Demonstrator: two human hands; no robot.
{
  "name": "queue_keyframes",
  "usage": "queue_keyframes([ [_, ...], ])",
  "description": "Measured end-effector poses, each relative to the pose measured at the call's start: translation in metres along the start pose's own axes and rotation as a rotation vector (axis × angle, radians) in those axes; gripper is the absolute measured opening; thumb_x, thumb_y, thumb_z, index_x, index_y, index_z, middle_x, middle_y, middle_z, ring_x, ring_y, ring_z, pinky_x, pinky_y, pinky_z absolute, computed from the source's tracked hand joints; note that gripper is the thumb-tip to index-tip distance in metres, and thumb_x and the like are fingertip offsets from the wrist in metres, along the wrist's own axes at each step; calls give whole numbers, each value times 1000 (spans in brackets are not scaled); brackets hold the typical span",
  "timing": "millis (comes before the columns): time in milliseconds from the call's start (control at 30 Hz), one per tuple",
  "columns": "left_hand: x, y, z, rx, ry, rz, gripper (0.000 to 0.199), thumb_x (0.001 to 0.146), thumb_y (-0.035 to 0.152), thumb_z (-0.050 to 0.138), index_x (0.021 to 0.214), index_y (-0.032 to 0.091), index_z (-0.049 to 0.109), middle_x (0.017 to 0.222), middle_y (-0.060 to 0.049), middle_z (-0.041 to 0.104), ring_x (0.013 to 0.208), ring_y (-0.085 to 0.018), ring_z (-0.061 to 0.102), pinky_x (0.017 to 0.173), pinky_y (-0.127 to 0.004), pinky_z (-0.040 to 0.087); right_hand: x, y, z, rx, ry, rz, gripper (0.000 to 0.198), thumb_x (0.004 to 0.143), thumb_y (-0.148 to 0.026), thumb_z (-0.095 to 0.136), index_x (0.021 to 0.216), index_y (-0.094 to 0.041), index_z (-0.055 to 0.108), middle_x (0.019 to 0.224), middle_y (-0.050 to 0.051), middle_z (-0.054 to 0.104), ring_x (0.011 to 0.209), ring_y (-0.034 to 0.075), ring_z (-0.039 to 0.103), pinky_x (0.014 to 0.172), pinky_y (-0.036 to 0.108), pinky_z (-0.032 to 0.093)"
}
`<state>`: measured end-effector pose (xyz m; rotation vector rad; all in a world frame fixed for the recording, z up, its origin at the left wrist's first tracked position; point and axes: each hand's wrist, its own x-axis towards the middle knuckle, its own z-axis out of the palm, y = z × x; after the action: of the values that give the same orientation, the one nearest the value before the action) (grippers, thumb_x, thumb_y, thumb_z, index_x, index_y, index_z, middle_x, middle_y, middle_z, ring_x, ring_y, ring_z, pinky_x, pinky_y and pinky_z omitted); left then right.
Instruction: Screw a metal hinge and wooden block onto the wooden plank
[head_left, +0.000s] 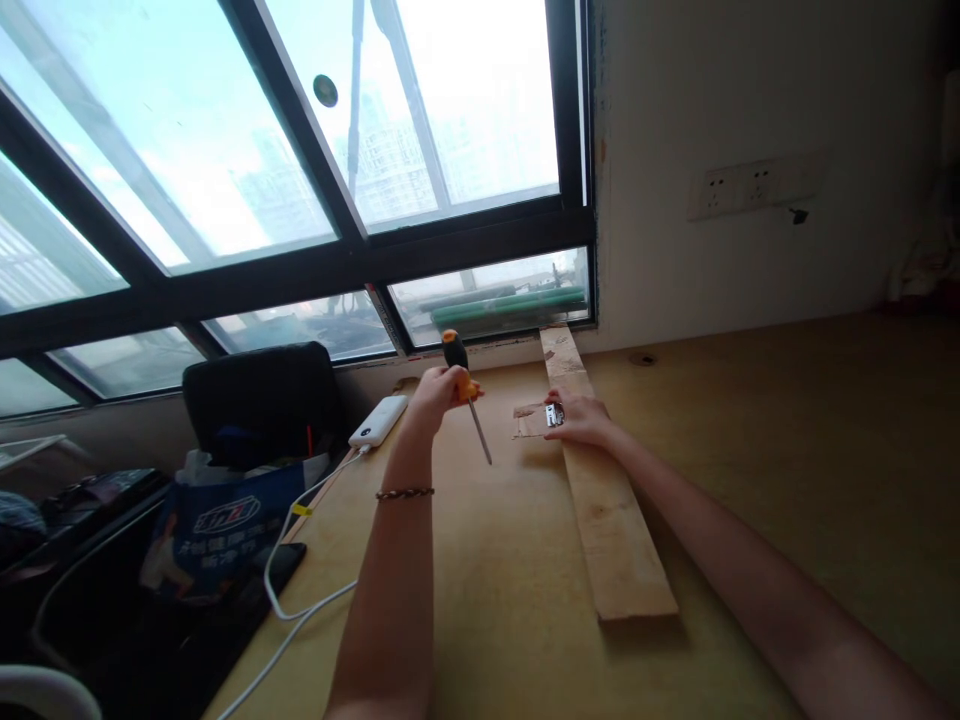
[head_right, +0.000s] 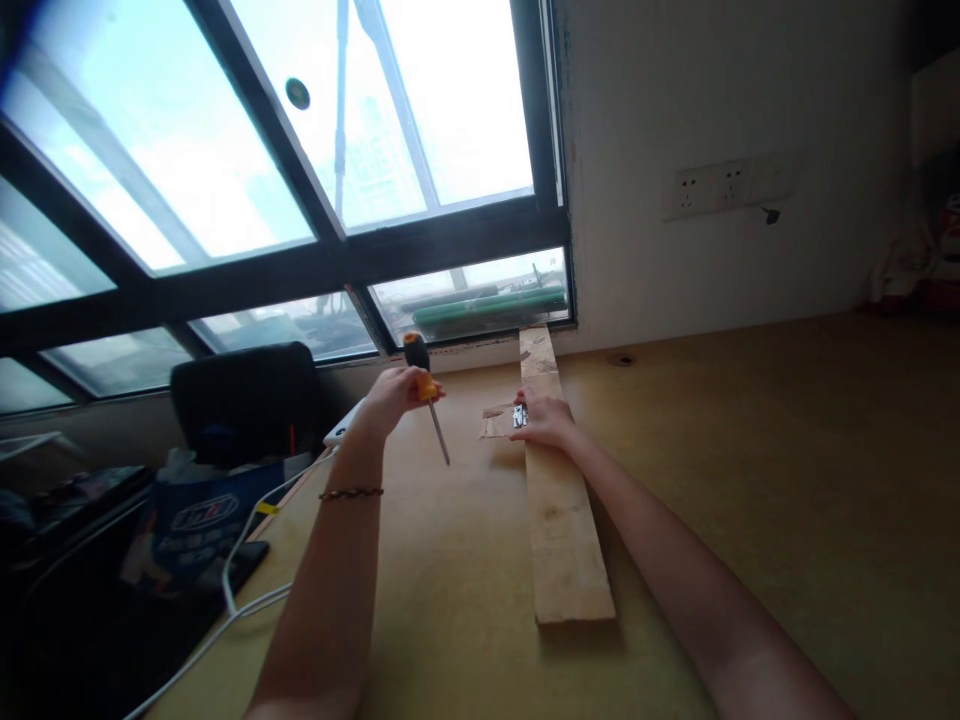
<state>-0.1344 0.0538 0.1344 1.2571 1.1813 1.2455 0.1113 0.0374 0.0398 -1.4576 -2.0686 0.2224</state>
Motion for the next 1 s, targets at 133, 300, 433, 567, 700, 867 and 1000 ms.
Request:
queue_keyframes([
  [133,-8,35,27,-478,94,214,7,63,15,57,67,15,51,58,2,54,55,-9,57,60,-26,50,0,0,0,15,0,-3,67,50,-47,76,109,-26,50,105,0,66,89,24,63,68,29,46],
  [300,-4,23,71,-576,233,185,26,58,23,70,66,16,47,52,8,43,45,-4,47,51,-20,44,1,1,0,-4,-8,-10,67,52,-47,75,109,-26,49,106,0,65,91,24,62,72,31,46],
  [433,-7,12,90,-510,167,154,32,54,24,75,66,16,46,53,8,43,45,-5,47,48,-20,41,1,2,1,-17,-10,-20,67,52,-48,74,110,-26,48,105,0,65,91,24,62,73,32,46],
  [567,-12,11,100,-500,173,124,29,58,25,71,63,17,43,51,9,38,42,-4,44,45,-18,38,2,3,2,-22,-12,-12,68,52,-49,75,109,-25,49,106,1,65,91,24,62,73,31,46],
  [700,-16,10,105,-512,159,126,29,57,24,71,61,18,43,49,9,39,41,-4,43,44,-19,36,2,2,2,-47,-18,-5,69,53,-50,74,111,-26,47,107,1,65,91,24,62,72,31,46],
  [867,-16,8,106,-513,172,156,29,54,24,72,60,17,44,47,8,41,42,-5,43,44,-20,35,1,1,1,-79,-32,1,67,54,-52,73,111,-26,47,106,1,64,90,23,62,73,32,46],
  [1000,-16,8,106,-499,196,172,29,52,25,73,59,17,46,47,8,41,42,-5,43,44,-20,35,2,2,2,-68,-26,-8,68,54,-51,73,112,-26,46,107,0,64,90,23,62,73,32,47],
])
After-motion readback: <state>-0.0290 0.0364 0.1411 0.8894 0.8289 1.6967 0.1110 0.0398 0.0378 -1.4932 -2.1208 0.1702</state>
